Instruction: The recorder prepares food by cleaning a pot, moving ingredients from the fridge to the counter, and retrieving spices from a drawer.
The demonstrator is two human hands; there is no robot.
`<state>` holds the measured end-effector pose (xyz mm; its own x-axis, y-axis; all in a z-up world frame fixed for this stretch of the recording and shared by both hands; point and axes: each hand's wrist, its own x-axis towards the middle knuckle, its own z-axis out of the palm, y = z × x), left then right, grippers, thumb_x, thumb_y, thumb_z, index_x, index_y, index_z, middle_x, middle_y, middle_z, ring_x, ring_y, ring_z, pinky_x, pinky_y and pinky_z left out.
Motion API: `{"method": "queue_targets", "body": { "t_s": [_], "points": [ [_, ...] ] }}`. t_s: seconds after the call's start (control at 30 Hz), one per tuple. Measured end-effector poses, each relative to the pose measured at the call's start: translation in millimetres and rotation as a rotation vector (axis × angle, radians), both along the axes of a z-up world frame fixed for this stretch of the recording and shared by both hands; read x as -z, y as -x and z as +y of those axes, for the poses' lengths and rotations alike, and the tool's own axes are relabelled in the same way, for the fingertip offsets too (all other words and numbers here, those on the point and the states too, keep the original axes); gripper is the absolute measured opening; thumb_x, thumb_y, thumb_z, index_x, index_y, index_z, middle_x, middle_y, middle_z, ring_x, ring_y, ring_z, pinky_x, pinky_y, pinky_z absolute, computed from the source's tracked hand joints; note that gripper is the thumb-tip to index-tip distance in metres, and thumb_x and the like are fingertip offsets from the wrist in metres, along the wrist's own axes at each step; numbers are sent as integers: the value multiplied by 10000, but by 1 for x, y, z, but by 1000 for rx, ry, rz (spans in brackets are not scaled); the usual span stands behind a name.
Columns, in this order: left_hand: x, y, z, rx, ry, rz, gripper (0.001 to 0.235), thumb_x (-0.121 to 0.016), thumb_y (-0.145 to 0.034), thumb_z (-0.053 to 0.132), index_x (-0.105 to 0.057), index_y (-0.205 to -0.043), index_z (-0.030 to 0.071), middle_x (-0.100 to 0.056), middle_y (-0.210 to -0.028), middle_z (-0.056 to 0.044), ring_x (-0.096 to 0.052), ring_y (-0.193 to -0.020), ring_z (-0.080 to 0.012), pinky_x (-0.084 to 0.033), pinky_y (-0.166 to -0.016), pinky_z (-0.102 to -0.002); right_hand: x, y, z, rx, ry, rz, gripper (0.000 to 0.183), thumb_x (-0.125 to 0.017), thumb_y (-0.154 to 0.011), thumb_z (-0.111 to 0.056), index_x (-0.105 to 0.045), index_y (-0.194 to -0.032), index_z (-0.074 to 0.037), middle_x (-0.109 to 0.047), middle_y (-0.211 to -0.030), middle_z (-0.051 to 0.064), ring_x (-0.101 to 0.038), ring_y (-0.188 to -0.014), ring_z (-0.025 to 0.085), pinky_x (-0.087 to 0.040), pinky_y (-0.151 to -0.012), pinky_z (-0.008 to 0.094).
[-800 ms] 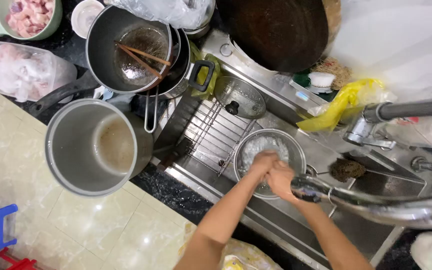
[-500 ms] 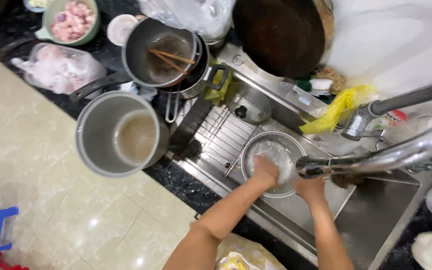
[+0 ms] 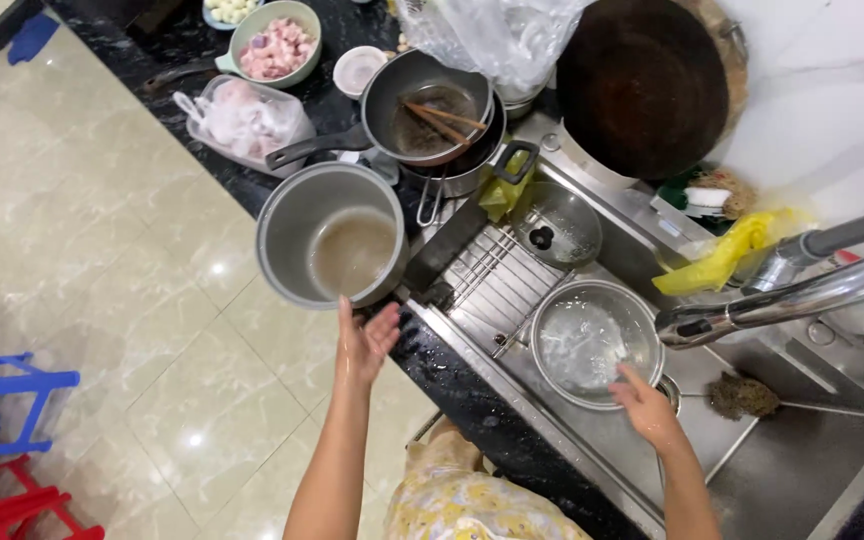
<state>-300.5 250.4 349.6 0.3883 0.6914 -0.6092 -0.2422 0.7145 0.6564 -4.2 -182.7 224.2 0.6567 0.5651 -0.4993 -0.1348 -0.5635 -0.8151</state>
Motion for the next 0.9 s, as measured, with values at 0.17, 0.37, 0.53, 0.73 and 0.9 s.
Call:
{"method": "queue_targets", "body": {
  "t_s": [0.17,0.37,0.53,0.73,0.9],
  "points": [
    [50,13,61,34,4,-60,760,-511,-958,504,-395,-1405,-100,-716,-1130,-287,-753,-858,-278,-627,-691,-341,-36,26,26,-157,78,-61,473,-563,-992,-238,-570,-1463,-190,-785,-1205,78,-760,-1072,211,-527,-974,315],
    [32,65,23,-8,-66,71,441,-523,-953,201,-498,-1247,-127,-678,-1107,-298,-742,-909,-358,-632,-734,-379,-74,40,10,-204,20,-154,469,-569,-995,-280,-573,-1454,-182,-769,-1238,72,-722,-1129,183,-520,-985,311],
    [-33,76,-72,40,-239,164,388,-515,-922,111,-503,-1199,-159,-661,-1095,-283,-728,-883,-420,-616,-703,-450,-112,58,5,-177,-77,71,477,-558,-984,-285,-571,-1446,-169,-780,-1225,89,-751,-1065,201,-602,-877,337],
    [-7,-1,-136,120,-509,-3,345,-581,-899,80,-532,-1192,-97,-610,-1103,-162,-656,-923,-301,-655,-770,-467,-211,71,70,-201,-462,71,892,-696,-885,-169,-170,-1606,-209,-615,-1353,113,-710,-1026,210,-572,-836,341],
    [28,-45,-150,336,-656,-9,340,-590,-938,104,-567,-1226,-76,-616,-1183,-173,-637,-1032,-289,-604,-881,-457,-150,8,66,-7,-492,-158,714,-747,-899,-207,-359,-1480,-61,-671,-1228,177,-725,-1066,215,-599,-894,356]
  ]
}}
